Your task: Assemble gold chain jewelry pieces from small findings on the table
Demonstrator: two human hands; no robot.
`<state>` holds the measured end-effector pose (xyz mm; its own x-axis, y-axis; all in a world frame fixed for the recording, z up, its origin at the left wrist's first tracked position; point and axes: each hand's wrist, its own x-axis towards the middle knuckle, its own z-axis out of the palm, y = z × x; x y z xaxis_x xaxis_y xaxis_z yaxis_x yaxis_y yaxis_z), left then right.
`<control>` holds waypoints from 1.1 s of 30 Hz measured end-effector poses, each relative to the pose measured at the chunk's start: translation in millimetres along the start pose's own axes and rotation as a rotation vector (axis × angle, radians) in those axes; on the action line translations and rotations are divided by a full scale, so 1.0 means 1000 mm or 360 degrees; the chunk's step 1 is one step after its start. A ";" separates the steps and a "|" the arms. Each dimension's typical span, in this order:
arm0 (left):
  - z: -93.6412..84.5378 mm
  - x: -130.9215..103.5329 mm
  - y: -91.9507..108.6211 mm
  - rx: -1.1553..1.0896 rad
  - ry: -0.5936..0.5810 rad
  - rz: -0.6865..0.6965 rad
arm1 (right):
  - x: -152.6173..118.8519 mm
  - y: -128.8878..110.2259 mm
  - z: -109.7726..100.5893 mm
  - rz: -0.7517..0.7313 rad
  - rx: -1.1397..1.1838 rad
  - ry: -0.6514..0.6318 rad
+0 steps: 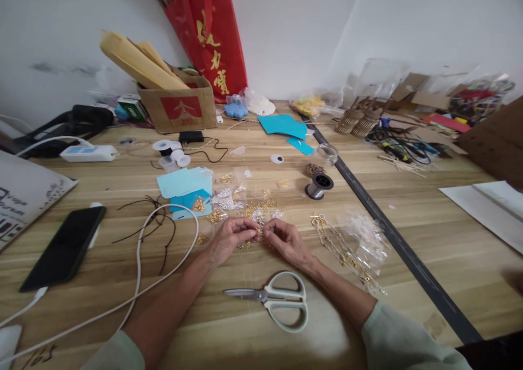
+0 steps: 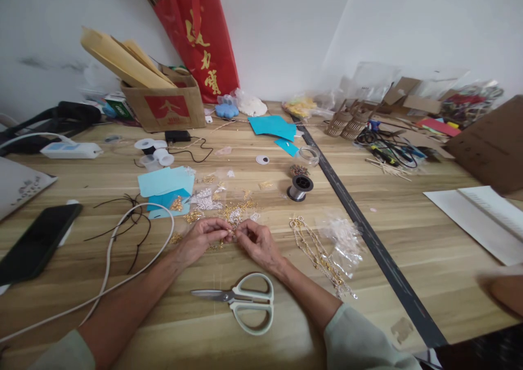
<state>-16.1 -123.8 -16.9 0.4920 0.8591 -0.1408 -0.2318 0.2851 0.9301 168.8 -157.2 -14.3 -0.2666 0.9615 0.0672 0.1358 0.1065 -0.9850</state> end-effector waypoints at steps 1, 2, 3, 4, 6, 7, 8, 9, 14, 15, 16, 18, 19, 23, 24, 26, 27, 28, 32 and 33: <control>0.000 0.000 0.001 -0.0005 -0.0003 0.0002 | 0.000 0.000 0.000 -0.0007 0.0016 -0.0005; 0.001 0.000 0.001 -0.0005 -0.0004 0.0006 | 0.000 0.000 0.001 -0.0019 0.0032 -0.0011; 0.001 0.000 0.001 0.0003 -0.0004 0.0012 | 0.000 0.000 0.001 -0.0038 0.0040 -0.0017; 0.001 0.000 0.001 0.0015 -0.0001 0.0019 | 0.000 0.000 0.002 -0.0060 0.0036 -0.0023; 0.001 0.000 0.001 0.0038 0.0000 0.0030 | 0.000 0.000 0.002 -0.0109 -0.0014 -0.0028; 0.001 0.000 0.001 0.0048 -0.0001 0.0034 | 0.000 0.000 0.002 -0.0137 -0.0048 -0.0024; 0.001 0.000 0.001 0.0059 -0.0002 0.0037 | 0.000 0.000 0.003 -0.0166 -0.0089 -0.0014; 0.001 0.000 0.001 0.0072 0.0003 0.0042 | -0.001 0.000 0.003 -0.0198 -0.0137 0.0006; 0.003 -0.001 0.003 0.0196 0.0088 0.0079 | -0.002 -0.004 0.001 -0.0441 -0.0411 0.0116; 0.004 -0.001 0.004 0.0232 0.0100 0.0089 | -0.002 -0.005 0.001 -0.0479 -0.0441 0.0125; 0.004 -0.001 0.005 0.0260 0.0102 0.0094 | -0.002 -0.006 0.000 -0.0505 -0.0460 0.0130; 0.005 -0.001 0.006 0.0284 0.0074 0.0091 | -0.001 -0.007 0.000 -0.0529 -0.0478 0.0130; 0.005 -0.001 0.006 0.0281 0.0053 0.0085 | -0.001 -0.008 0.000 -0.0534 -0.0482 0.0122; 0.006 -0.002 0.007 0.0264 0.0017 0.0065 | -0.001 -0.008 0.000 -0.0494 -0.0468 0.0068; 0.006 -0.002 0.007 0.0266 0.0016 0.0061 | -0.001 -0.007 0.000 -0.0467 -0.0448 0.0061; 0.007 -0.002 0.008 0.0270 0.0017 0.0054 | -0.001 -0.004 0.000 -0.0406 -0.0389 0.0056; 0.007 -0.002 0.008 0.0270 0.0017 0.0054 | -0.001 -0.002 0.000 -0.0381 -0.0357 0.0055; 0.007 -0.003 0.008 0.0268 0.0019 0.0055 | 0.000 0.000 0.000 -0.0363 -0.0329 0.0057; 0.007 -0.002 0.007 0.0242 0.0041 0.0069 | 0.001 0.004 -0.001 -0.0396 -0.0299 0.0094; 0.007 -0.002 0.007 0.0239 0.0044 0.0069 | 0.001 0.004 -0.001 -0.0421 -0.0302 0.0107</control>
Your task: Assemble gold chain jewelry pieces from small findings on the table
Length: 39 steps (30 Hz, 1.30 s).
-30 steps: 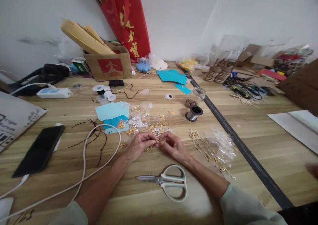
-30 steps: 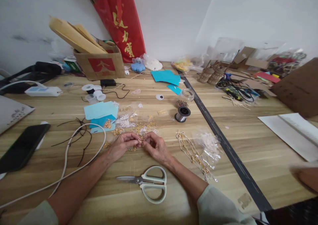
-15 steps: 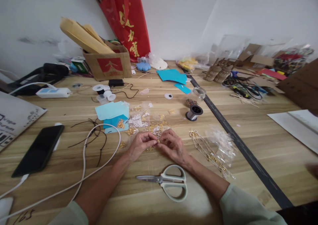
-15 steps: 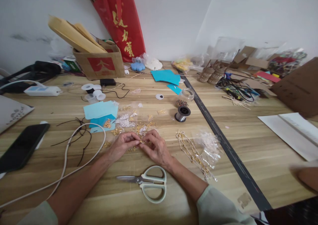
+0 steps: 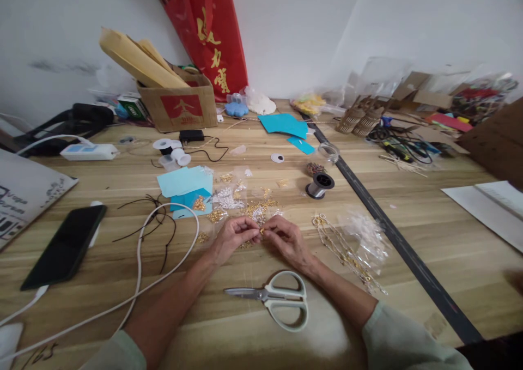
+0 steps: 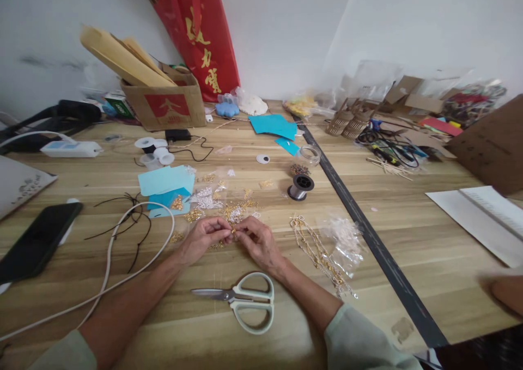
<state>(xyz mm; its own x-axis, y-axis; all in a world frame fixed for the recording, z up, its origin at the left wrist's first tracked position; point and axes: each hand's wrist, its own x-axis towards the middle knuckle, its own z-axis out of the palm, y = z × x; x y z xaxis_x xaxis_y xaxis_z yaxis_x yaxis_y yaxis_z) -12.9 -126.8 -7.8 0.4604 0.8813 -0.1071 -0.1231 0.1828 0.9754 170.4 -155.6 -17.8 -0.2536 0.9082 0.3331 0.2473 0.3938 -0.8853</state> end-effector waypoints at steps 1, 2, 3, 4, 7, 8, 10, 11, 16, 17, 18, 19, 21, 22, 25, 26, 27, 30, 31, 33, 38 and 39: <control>0.000 0.000 0.000 -0.0001 -0.0001 -0.0005 | 0.000 0.000 0.000 -0.0023 -0.0002 0.0015; 0.000 0.000 0.000 -0.0003 -0.0004 -0.0013 | 0.001 -0.001 -0.001 -0.0045 0.0000 0.0026; 0.000 0.001 -0.001 -0.0003 -0.0008 -0.0023 | 0.001 -0.002 -0.001 -0.0066 0.0005 0.0035; 0.000 0.001 -0.001 0.0001 -0.0015 -0.0034 | 0.001 -0.002 -0.001 -0.0084 0.0011 0.0043; -0.001 0.001 -0.002 0.0044 -0.0065 -0.0051 | 0.002 -0.003 -0.001 -0.0134 0.0022 0.0048; -0.001 0.001 -0.003 0.0063 -0.0093 -0.0050 | 0.002 -0.003 -0.001 -0.0145 0.0021 0.0046; -0.002 0.001 -0.004 0.0100 -0.0154 -0.0037 | 0.002 -0.003 -0.001 -0.0156 0.0021 0.0037; -0.002 0.001 -0.005 0.0116 -0.0181 -0.0031 | 0.002 -0.003 -0.001 -0.0157 0.0027 0.0033; -0.002 0.001 -0.004 0.0161 -0.0252 -0.0022 | 0.003 -0.002 -0.001 -0.0071 0.0123 0.0005; -0.002 0.000 -0.003 0.0154 -0.0251 -0.0026 | 0.002 -0.002 -0.001 -0.0033 0.0154 -0.0007; -0.001 0.000 -0.002 0.0142 -0.0246 -0.0032 | 0.002 -0.002 -0.001 0.0012 0.0185 -0.0015; -0.001 0.000 -0.002 0.0128 -0.0235 -0.0040 | 0.002 -0.002 0.000 0.0063 0.0215 -0.0021; 0.000 -0.001 -0.001 0.0103 -0.0210 -0.0053 | 0.002 -0.004 0.000 0.0168 0.0272 -0.0018; 0.000 -0.001 0.000 0.0097 -0.0198 -0.0056 | 0.001 -0.005 0.000 0.0212 0.0296 -0.0010; 0.001 -0.001 0.000 0.0106 -0.0151 -0.0050 | 0.001 -0.011 0.001 0.0289 0.0365 -0.0008; 0.001 -0.001 0.000 0.0113 -0.0139 -0.0046 | 0.001 -0.012 0.001 0.0296 0.0384 -0.0019; 0.001 -0.001 0.000 0.0121 -0.0133 -0.0040 | 0.000 -0.013 0.001 0.0296 0.0399 -0.0035; 0.001 -0.001 -0.001 0.0141 -0.0141 -0.0024 | 0.000 -0.013 0.001 0.0254 0.0385 -0.0043; 0.001 -0.001 -0.002 0.0144 -0.0144 -0.0026 | 0.000 -0.013 0.001 0.0227 0.0359 -0.0030; 0.001 -0.001 -0.002 0.0141 -0.0151 -0.0039 | 0.001 -0.011 0.001 0.0182 0.0303 -0.0002; 0.001 -0.002 -0.002 0.0103 -0.0196 -0.0069 | 0.003 -0.009 -0.001 0.0212 0.0373 0.0006; 0.001 -0.001 -0.001 0.0091 -0.0196 -0.0070 | 0.003 -0.009 -0.001 0.0229 0.0414 0.0012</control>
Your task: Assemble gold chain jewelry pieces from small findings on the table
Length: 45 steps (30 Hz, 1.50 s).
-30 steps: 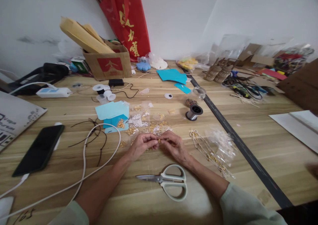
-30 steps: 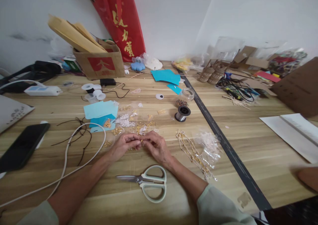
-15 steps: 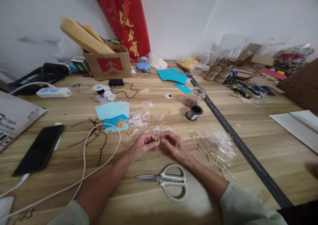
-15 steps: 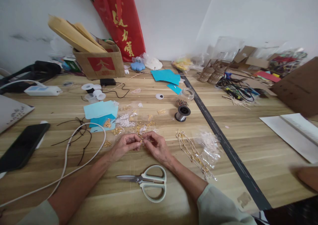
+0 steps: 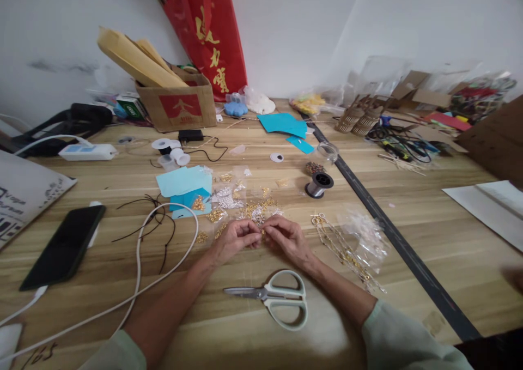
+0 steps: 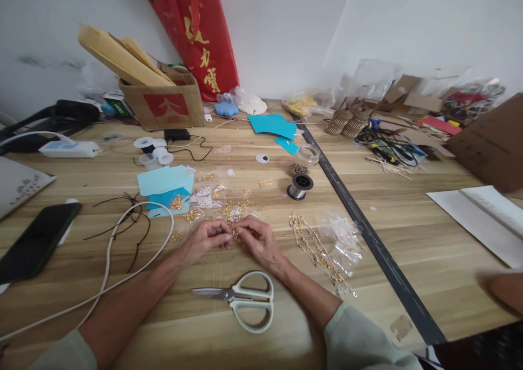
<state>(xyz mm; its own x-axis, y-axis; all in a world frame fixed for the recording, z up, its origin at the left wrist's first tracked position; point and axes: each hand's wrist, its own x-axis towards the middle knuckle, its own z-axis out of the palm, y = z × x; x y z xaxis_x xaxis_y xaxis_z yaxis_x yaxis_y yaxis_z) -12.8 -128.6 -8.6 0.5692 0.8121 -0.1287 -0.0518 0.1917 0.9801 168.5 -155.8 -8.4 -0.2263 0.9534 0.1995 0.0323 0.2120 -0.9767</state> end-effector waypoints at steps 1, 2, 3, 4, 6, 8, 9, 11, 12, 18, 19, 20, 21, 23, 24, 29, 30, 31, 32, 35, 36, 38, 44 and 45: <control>0.000 0.000 0.000 -0.0013 0.0002 0.0002 | 0.000 0.000 0.000 0.0016 0.0041 0.0009; 0.000 0.000 0.001 -0.0025 0.0004 0.0002 | 0.000 0.000 0.001 0.0031 0.0078 0.0016; 0.000 0.000 0.001 -0.0035 0.0003 0.0001 | 0.000 0.000 0.001 0.0042 0.0113 0.0024; 0.000 0.000 0.001 -0.0042 0.0002 0.0000 | 0.000 -0.001 0.002 0.0052 0.0138 0.0032; -0.001 0.000 0.001 -0.0056 0.0001 -0.0004 | 0.000 0.000 0.003 0.0072 0.0163 0.0043; -0.001 0.000 0.000 -0.0073 0.0004 -0.0011 | 0.000 0.001 0.003 0.0092 0.0156 0.0060; -0.001 0.000 0.000 -0.0087 0.0004 -0.0020 | 0.000 0.002 0.003 0.0102 0.0145 0.0069; -0.001 0.001 -0.002 -0.0125 0.0003 -0.0040 | -0.001 0.004 0.003 0.0114 0.0113 0.0069; -0.001 0.001 -0.003 -0.0147 -0.0001 -0.0049 | -0.001 0.005 0.003 0.0115 0.0094 0.0054; -0.002 0.002 -0.005 -0.0198 -0.0018 -0.0072 | -0.004 0.006 0.003 0.0021 -0.0207 -0.0083; -0.002 0.001 -0.005 -0.0185 -0.0018 -0.0069 | -0.004 0.006 0.003 -0.0004 -0.0278 -0.0091; -0.002 0.001 -0.005 -0.0170 -0.0018 -0.0065 | -0.004 0.005 0.003 -0.0032 -0.0338 -0.0090; -0.002 0.001 -0.004 -0.0154 -0.0020 -0.0062 | -0.004 0.004 0.003 -0.0062 -0.0386 -0.0086; -0.002 0.001 -0.003 -0.0129 -0.0030 -0.0061 | -0.004 0.003 0.003 -0.0127 -0.0461 -0.0080; -0.002 0.001 -0.002 -0.0119 -0.0033 -0.0059 | -0.004 0.002 0.002 -0.0155 -0.0488 -0.0079; -0.001 0.001 0.001 -0.0115 -0.0008 -0.0024 | -0.005 0.000 0.002 -0.0204 -0.0510 -0.0105; -0.001 0.001 0.002 -0.0120 -0.0001 -0.0021 | -0.005 0.000 0.002 -0.0206 -0.0502 -0.0114; -0.001 0.001 0.002 -0.0122 0.0004 -0.0022 | -0.005 0.000 0.002 -0.0209 -0.0496 -0.0123; -0.001 0.001 0.001 -0.0124 0.0007 -0.0023 | -0.006 0.000 0.001 -0.0213 -0.0497 -0.0131; -0.001 0.001 -0.002 -0.0165 0.0004 -0.0026 | -0.007 0.001 0.001 -0.0237 -0.0530 -0.0149; -0.002 0.001 -0.003 -0.0185 -0.0003 -0.0031 | -0.007 0.002 0.001 -0.0238 -0.0545 -0.0158; -0.003 0.001 -0.005 -0.0225 -0.0021 -0.0040 | -0.007 0.002 0.000 -0.0228 -0.0556 -0.0171; -0.006 0.001 -0.005 -0.0119 -0.0176 -0.0024 | -0.009 0.006 0.000 -0.0193 -0.0494 -0.0187; -0.006 0.001 -0.004 -0.0085 -0.0194 -0.0017 | -0.009 0.006 0.000 -0.0190 -0.0478 -0.0195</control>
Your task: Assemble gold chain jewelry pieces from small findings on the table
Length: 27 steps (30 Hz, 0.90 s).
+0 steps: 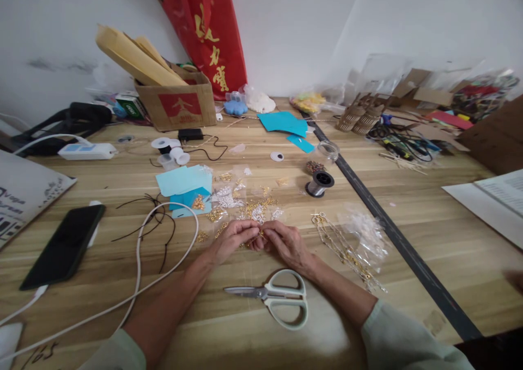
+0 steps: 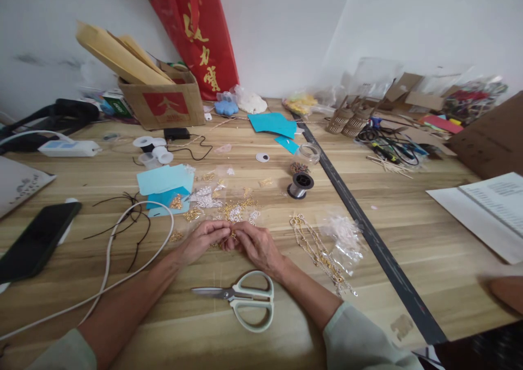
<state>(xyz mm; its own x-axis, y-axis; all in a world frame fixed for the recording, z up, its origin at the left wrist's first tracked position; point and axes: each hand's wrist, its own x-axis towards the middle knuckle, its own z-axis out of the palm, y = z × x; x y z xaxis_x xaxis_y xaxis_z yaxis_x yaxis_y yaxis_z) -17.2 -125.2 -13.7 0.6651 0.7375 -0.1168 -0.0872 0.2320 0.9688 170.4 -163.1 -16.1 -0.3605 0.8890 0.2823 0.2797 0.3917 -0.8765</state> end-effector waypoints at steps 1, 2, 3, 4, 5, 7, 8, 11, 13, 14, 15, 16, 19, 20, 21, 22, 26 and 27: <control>0.000 0.000 0.001 0.0021 -0.0006 0.0001 | 0.000 0.000 0.000 -0.0002 0.0011 -0.0002; 0.000 0.000 0.001 0.0029 -0.0003 -0.0004 | 0.000 -0.001 0.000 -0.0008 0.0015 -0.0001; 0.001 0.000 0.002 0.0027 0.0008 -0.0015 | 0.000 -0.002 0.000 -0.0011 0.0011 0.0001; 0.001 0.000 0.002 0.0019 0.0022 -0.0029 | 0.000 -0.002 -0.001 -0.0014 0.0005 0.0006; 0.002 0.000 0.001 0.0008 0.0038 -0.0039 | 0.000 -0.003 -0.001 -0.0013 -0.0003 0.0009; 0.002 0.000 0.001 -0.0030 0.0073 -0.0043 | 0.000 -0.003 -0.001 0.0004 -0.0011 0.0014; 0.002 0.000 0.000 -0.0053 0.0087 -0.0039 | 0.000 -0.003 -0.001 0.0017 -0.0009 0.0017; 0.003 0.000 0.000 -0.0097 0.0098 -0.0018 | 0.000 -0.002 0.000 0.0056 0.0010 0.0034; 0.003 0.000 0.000 -0.0105 0.0094 -0.0001 | 0.000 -0.002 0.000 0.0064 0.0023 0.0041; 0.003 0.000 0.000 -0.0110 0.0094 0.0006 | 0.000 -0.002 0.001 0.0065 0.0027 0.0041; 0.003 0.000 0.000 -0.0116 0.0094 0.0009 | 0.000 -0.002 0.001 0.0067 0.0030 0.0036; 0.003 0.000 0.000 -0.0121 0.0096 0.0011 | 0.000 -0.002 0.001 0.0071 0.0030 0.0032; 0.002 0.000 0.000 -0.0131 0.0104 0.0014 | 0.000 -0.002 0.001 0.0073 0.0024 0.0032; 0.002 0.000 0.000 -0.0135 0.0111 0.0019 | 0.000 -0.001 0.001 0.0067 0.0026 0.0035; 0.002 0.000 0.000 -0.0142 0.0120 0.0022 | 0.000 -0.001 0.001 0.0060 0.0034 0.0037; 0.002 0.000 -0.001 -0.0151 0.0128 0.0024 | 0.000 0.000 0.001 0.0053 0.0042 0.0041; 0.002 0.000 -0.001 -0.0166 0.0140 0.0023 | 0.000 0.001 0.001 0.0042 0.0071 0.0072; 0.002 0.000 -0.001 -0.0167 0.0138 0.0019 | 0.000 0.000 0.001 0.0047 0.0078 0.0081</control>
<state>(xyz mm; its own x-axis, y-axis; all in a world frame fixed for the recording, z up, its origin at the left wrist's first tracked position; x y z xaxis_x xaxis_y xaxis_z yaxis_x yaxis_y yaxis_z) -15.5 -126.3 -14.3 0.5975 0.7916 -0.1280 -0.1749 0.2844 0.9426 169.1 -162.8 -16.9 -0.3067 0.9115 0.2742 0.2453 0.3540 -0.9025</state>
